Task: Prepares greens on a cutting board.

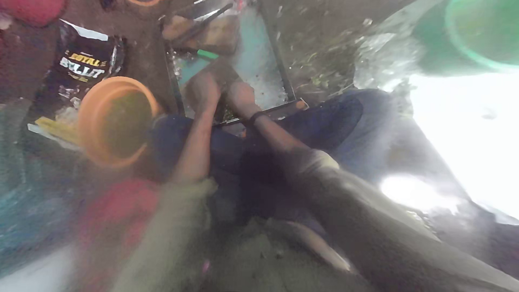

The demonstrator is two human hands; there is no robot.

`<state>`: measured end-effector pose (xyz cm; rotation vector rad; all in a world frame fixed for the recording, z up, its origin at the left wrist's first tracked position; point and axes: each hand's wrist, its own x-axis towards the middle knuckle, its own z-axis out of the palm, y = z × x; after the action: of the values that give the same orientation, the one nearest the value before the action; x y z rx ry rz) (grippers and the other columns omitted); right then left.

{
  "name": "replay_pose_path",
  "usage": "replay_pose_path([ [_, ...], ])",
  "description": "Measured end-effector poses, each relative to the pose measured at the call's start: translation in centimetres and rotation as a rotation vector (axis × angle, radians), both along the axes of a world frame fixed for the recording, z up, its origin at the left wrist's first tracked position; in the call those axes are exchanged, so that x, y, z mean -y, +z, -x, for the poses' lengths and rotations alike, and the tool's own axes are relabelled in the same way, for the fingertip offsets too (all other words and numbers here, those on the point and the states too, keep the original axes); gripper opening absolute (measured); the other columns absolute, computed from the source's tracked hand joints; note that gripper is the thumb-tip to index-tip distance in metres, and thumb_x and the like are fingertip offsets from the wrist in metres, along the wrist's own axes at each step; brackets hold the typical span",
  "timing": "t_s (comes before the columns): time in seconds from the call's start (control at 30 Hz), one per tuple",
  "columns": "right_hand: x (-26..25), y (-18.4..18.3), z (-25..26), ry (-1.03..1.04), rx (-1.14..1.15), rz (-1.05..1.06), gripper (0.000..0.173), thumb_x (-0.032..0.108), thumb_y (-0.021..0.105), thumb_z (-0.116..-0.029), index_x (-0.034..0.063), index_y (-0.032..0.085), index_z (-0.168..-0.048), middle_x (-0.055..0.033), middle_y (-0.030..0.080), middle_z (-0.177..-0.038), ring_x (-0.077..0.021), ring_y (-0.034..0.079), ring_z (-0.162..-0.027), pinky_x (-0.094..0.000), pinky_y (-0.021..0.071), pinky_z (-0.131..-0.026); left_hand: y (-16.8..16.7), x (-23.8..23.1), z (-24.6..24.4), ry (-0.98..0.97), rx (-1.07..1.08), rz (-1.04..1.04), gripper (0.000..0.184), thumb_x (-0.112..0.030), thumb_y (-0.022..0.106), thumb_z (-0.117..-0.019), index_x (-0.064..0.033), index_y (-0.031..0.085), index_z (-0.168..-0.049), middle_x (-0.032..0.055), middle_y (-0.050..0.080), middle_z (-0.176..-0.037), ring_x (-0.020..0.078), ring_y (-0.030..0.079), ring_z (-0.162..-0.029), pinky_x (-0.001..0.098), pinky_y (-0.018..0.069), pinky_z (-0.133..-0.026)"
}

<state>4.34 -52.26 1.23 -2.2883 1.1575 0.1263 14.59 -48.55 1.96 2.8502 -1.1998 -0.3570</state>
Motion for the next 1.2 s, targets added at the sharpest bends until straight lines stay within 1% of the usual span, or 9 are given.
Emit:
replay_pose_path([
  [0.07, 0.5, -0.3, -1.1, 0.0, 0.013, 0.018, 0.034, 0.029, 0.052, -0.1021, 0.0062, 0.068, -0.121, -0.0205, 0.073, -0.11, -0.0412, 0.071, -0.102, -0.062, 0.0566, -0.077, 0.3, 0.3, 0.1, -0.005, -0.012, -0.014, 0.025, -0.017, 0.064, -0.0964, -0.013, 0.076, -0.117, 0.0197, 0.072, -0.121, 0.0396, 0.068, -0.117, 0.0628, 0.0537, -0.097],
  [0.17, 0.8, -0.9, -2.2, 0.026, 0.004, 0.041, 0.045, 0.032, 0.054, -0.1017, 0.0145, 0.059, -0.143, -0.0192, 0.074, -0.113, -0.0424, 0.071, -0.106, -0.0636, 0.0568, -0.08, 0.2, 0.2, -0.1, 0.001, -0.005, -0.014, 0.024, -0.017, 0.064, -0.0961, -0.0118, 0.076, -0.117, 0.0197, 0.072, -0.121, 0.0401, 0.067, -0.117, 0.0625, 0.0538, -0.097],
  [0.33, -0.5, -1.8, -1.1, 0.028, -0.042, 0.064, 0.031, 0.028, 0.055, -0.1012, 0.0086, 0.069, -0.121, -0.02, 0.073, -0.105, -0.0413, 0.072, -0.098, -0.0609, 0.0575, -0.075, 0.0, 0.4, 0.0, 0.008, -0.002, -0.043, 0.028, -0.019, 0.066, -0.0911, -0.016, 0.076, -0.116, 0.0162, 0.073, -0.121, 0.037, 0.069, -0.116, 0.0638, 0.0548, -0.094],
  [0.5, -3.0, -2.0, 3.4, 0.008, -0.072, 0.037, 0.057, 0.021, 0.051, -0.1023, 0.0192, 0.041, -0.159, -0.02, 0.074, -0.1, -0.0423, 0.073, -0.094, -0.0596, 0.0576, -0.074, 0.8, 0.7, 0.5, -0.005, -0.024, -0.026, 0.022, -0.024, 0.068, -0.0955, -0.0132, 0.077, -0.112, 0.0176, 0.073, -0.121, 0.0373, 0.068, -0.118, 0.0626, 0.052, -0.1],
  [0.57, -2.7, -0.9, 3.8, 0.004, -0.061, 0.012, 0.056, 0.019, 0.054, -0.1003, 0.0168, 0.046, -0.155, -0.0201, 0.073, -0.102, -0.0422, 0.072, -0.096, -0.0593, 0.0571, -0.076, 0.7, 0.6, 0.6, 0.015, -0.009, -0.025, 0.022, -0.025, 0.068, -0.0947, -0.0153, 0.077, -0.112, 0.0154, 0.073, -0.121, 0.0355, 0.068, -0.117, 0.0616, 0.052, -0.099],
  [0.67, -1.6, 0.4, 1.9, -0.015, -0.024, 0.009, 0.033, 0.02, 0.055, -0.1013, 0.0074, 0.064, -0.131, -0.021, 0.073, -0.106, -0.0421, 0.072, -0.098, -0.0602, 0.058, -0.076, -0.2, 0.3, 0.1, 0.012, 0.037, -0.018, 0.023, -0.021, 0.067, -0.0931, -0.0122, 0.077, -0.112, 0.0174, 0.073, -0.12, 0.0379, 0.069, -0.114, 0.0642, 0.0543, -0.095],
  [0.77, -0.1, -0.5, -0.5, 0.032, 0.03, 0.042, 0.04, 0.027, 0.052, -0.1027, 0.0085, 0.063, -0.137, -0.0204, 0.072, -0.116, -0.0405, 0.071, -0.106, -0.061, 0.058, -0.081, -0.3, 0.1, 0.1, 0.018, 0.077, -0.014, 0.021, -0.024, 0.065, -0.0943, -0.0138, 0.076, -0.108, 0.0162, 0.074, -0.116, 0.0387, 0.07, -0.11, 0.0659, 0.0556, -0.089],
  [0.87, 0.1, -1.3, -1.6, 0.051, 0.054, 0.043, 0.035, 0.029, 0.054, -0.1015, 0.0088, 0.067, -0.127, -0.019, 0.073, -0.113, -0.0394, 0.071, -0.106, -0.0613, 0.0579, -0.079, -0.5, 0.0, 0.0, -0.001, 0.072, -0.017, 0.021, -0.02, 0.06, -0.0971, -0.013, 0.076, -0.109, 0.0162, 0.073, -0.117, 0.0389, 0.069, -0.113, 0.0647, 0.0554, -0.092],
  [1.2, -3.4, -1.0, 4.1, 0.052, -0.099, 0.031, 0.059, 0.015, 0.057, -0.0981, 0.0137, 0.045, -0.155, -0.0226, 0.073, -0.105, -0.0443, 0.072, -0.096, -0.061, 0.0569, -0.075, 1.0, 0.5, 0.5, -0.016, -0.041, -0.026, 0.024, -0.022, 0.066, -0.095, -0.0128, 0.077, -0.115, 0.0178, 0.072, -0.123, 0.0374, 0.067, -0.12, 0.0623, 0.0517, -0.101],
])
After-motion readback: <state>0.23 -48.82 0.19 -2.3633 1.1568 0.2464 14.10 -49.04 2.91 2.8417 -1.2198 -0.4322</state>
